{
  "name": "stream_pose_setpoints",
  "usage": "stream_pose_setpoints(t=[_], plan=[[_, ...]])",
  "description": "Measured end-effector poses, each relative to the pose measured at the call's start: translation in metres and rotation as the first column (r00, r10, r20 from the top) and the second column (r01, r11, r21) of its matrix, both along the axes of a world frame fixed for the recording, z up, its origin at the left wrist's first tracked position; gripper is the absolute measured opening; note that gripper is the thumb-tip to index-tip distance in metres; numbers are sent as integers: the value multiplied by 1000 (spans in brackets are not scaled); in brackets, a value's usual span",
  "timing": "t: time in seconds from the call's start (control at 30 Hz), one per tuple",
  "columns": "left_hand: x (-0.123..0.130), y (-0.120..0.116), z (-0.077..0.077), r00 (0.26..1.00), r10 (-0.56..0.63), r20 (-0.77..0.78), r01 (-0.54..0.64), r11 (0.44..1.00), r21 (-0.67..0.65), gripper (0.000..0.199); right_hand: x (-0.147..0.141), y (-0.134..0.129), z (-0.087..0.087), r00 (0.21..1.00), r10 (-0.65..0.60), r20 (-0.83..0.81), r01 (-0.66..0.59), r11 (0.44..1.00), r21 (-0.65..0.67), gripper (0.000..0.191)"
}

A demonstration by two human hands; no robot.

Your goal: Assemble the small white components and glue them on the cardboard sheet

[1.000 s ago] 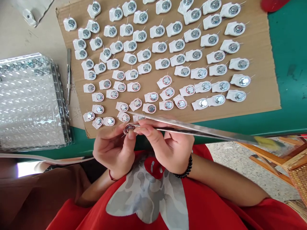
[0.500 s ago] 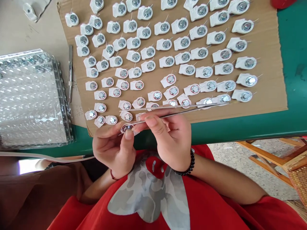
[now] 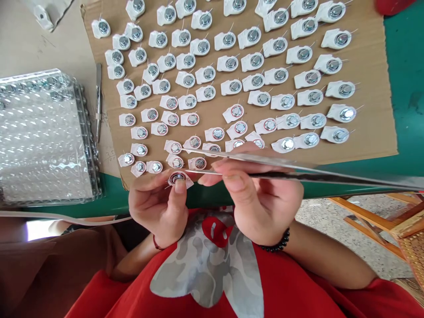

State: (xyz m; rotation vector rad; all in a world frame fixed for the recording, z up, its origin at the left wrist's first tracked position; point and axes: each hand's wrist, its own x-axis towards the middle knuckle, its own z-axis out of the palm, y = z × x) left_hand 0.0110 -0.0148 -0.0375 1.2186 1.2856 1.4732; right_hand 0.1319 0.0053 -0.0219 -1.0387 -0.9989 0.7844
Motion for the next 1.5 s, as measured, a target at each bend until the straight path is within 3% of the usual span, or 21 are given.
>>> stream_pose_setpoints(t=[0.07, 0.13, 0.2, 0.33, 0.5, 0.83, 1.37, 1.5], plan=[[0, 0, 1, 1000, 2, -10, -2, 1000, -1, 28, 4, -2, 1, 995, 72, 73, -73, 997, 12, 16], [0, 0, 2, 1000, 9, -26, -9, 1000, -10, 25, 8, -5, 4, 967, 216, 134, -208, 976, -67, 24], [0, 0, 2, 999, 19, -49, -20, 1000, -16, 22, 10, -6, 7, 944, 275, 183, -252, 957, -143, 34], [0, 0, 1, 995, 53, -83, -52, 999, 13, 23, 5, -5, 7, 950, 188, 250, -158, 978, -133, 34], [-3, -2, -3, 994, 35, -102, -31, 999, 35, 31, -1, -4, 5, 943, 309, 120, -269, 925, -267, 30], [-6, 1, -3, 986, -35, -161, 53, 992, 111, 38, 0, 3, 12, 929, 369, -26, -349, 850, -394, 14], [-7, 1, -6, 987, -85, -134, 103, 986, 132, 36, 12, 11, 10, 896, 442, -47, -422, 813, -401, 16], [-6, -1, -4, 992, -89, -85, 94, 994, 59, 31, 8, 10, 9, 915, 398, -68, -395, 845, -362, 10]])
